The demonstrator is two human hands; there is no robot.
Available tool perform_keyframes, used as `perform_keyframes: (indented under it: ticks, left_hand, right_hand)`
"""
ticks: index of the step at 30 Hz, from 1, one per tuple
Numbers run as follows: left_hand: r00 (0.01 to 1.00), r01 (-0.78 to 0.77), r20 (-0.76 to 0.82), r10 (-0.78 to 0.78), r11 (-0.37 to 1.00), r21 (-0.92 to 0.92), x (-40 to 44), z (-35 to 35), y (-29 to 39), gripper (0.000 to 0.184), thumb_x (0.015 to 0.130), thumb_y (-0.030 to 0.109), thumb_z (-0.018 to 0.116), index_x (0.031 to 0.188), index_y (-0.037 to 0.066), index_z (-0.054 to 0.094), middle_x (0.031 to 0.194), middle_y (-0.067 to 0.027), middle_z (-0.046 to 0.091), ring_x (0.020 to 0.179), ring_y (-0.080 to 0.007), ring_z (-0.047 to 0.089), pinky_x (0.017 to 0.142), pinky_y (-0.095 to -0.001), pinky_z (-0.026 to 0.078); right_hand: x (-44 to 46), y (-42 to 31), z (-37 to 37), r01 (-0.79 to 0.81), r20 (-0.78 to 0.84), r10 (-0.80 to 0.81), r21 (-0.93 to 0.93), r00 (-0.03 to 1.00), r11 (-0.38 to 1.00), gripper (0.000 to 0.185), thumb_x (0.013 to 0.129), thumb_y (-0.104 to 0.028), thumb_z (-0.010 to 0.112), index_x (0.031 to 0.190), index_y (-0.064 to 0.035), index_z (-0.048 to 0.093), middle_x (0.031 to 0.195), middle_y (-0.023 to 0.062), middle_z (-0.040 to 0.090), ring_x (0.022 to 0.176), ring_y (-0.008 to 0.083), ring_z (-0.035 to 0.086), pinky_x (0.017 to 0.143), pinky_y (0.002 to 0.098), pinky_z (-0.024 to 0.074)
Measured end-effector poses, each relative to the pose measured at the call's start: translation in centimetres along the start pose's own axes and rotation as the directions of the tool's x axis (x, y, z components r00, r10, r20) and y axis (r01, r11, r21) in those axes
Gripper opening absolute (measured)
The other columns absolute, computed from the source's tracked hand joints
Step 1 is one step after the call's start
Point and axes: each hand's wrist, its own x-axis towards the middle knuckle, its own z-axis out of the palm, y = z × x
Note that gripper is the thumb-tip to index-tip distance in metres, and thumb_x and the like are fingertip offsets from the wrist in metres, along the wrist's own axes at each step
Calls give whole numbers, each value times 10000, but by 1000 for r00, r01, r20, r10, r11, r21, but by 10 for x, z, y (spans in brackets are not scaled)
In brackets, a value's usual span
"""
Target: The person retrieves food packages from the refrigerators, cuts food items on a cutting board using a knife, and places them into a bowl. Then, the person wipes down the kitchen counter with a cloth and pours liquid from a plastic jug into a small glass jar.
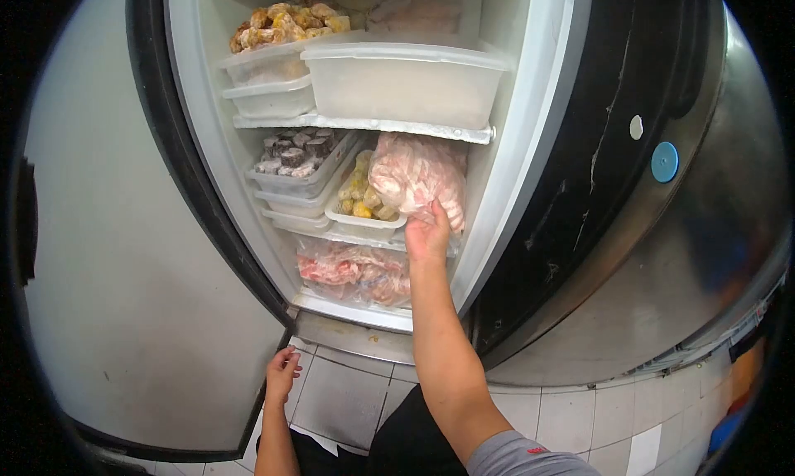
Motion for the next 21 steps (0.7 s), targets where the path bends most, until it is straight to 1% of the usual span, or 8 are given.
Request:
perform_keyframes:
  ticks: [11,13,14,16,17,18,20,21]
  left_hand:
    - [1000,15,11,-15,999,33,0,-5,-2,356,913,236,639,1217,52,608,998,-46,668,773,-136,632,649,-276,508]
    - [1000,24,-10,-24,999,26,-1,-7,-3,355,915,239,636,1214,50,609,985,-43,670,775,-135,633,655,-278,509]
    - [1000,21,-10,-21,1000,11,0,-7,-2,345,914,233,643,1210,57,618,924,-28,654,755,-117,615,644,-259,497]
    - [999,28,-16,-28,1000,-6,-1,-6,-2,336,914,227,650,1206,63,628,863,-12,639,736,-98,597,632,-240,485]
    - [1000,25,-11,-25,1000,8,-1,-6,-1,342,910,227,650,1211,66,626,875,-14,637,744,-103,602,634,-245,489]
    - [1000,18,-5,-17,1000,20,2,-6,-1,349,907,227,650,1216,69,624,886,-16,636,751,-108,607,636,-251,492]
    - [1000,26,-5,-26,1000,16,5,-7,-3,355,905,229,650,1221,70,621,903,-19,636,755,-113,612,639,-257,495]
    - [999,33,4,-34,999,21,6,-6,-4,362,902,232,650,1225,71,618,921,-22,636,759,-117,617,641,-264,499]
  right_hand:
    - [10,4,5,7,6,-7,-61,1000,998,352,916,-84,571,1248,-2,489,1223,136,594,1175,269,546,1079,402,391]
    - [22,8,6,154,115,-137,-155,984,976,428,936,-202,605,1287,-2,464,1290,147,549,1207,267,523,1080,400,389]
    - [28,7,6,138,109,-122,-158,987,978,428,936,-202,605,1287,-2,464,1290,147,549,1207,267,523,1080,400,389]
    - [34,5,1,56,-132,-97,-288,987,956,572,929,-346,632,1335,0,424,1335,152,499,1256,257,476,1099,387,363]
    - [25,4,5,40,-144,-107,-408,984,912,682,906,-431,647,1367,2,390,1351,149,466,1260,250,453,1103,377,340]
    - [19,2,6,32,-141,-98,-411,985,911,682,906,-431,647,1367,2,390,1351,149,466,1260,250,453,1103,377,340]
    - [-2,-8,2,-176,-114,136,-523,984,834,645,933,-394,616,1396,-31,352,1350,175,446,1270,286,428,1112,399,356]
    - [-17,-14,-5,-185,-42,204,-620,978,763,654,919,-346,660,1375,19,365,1327,131,465,1190,239,478,1027,341,381]
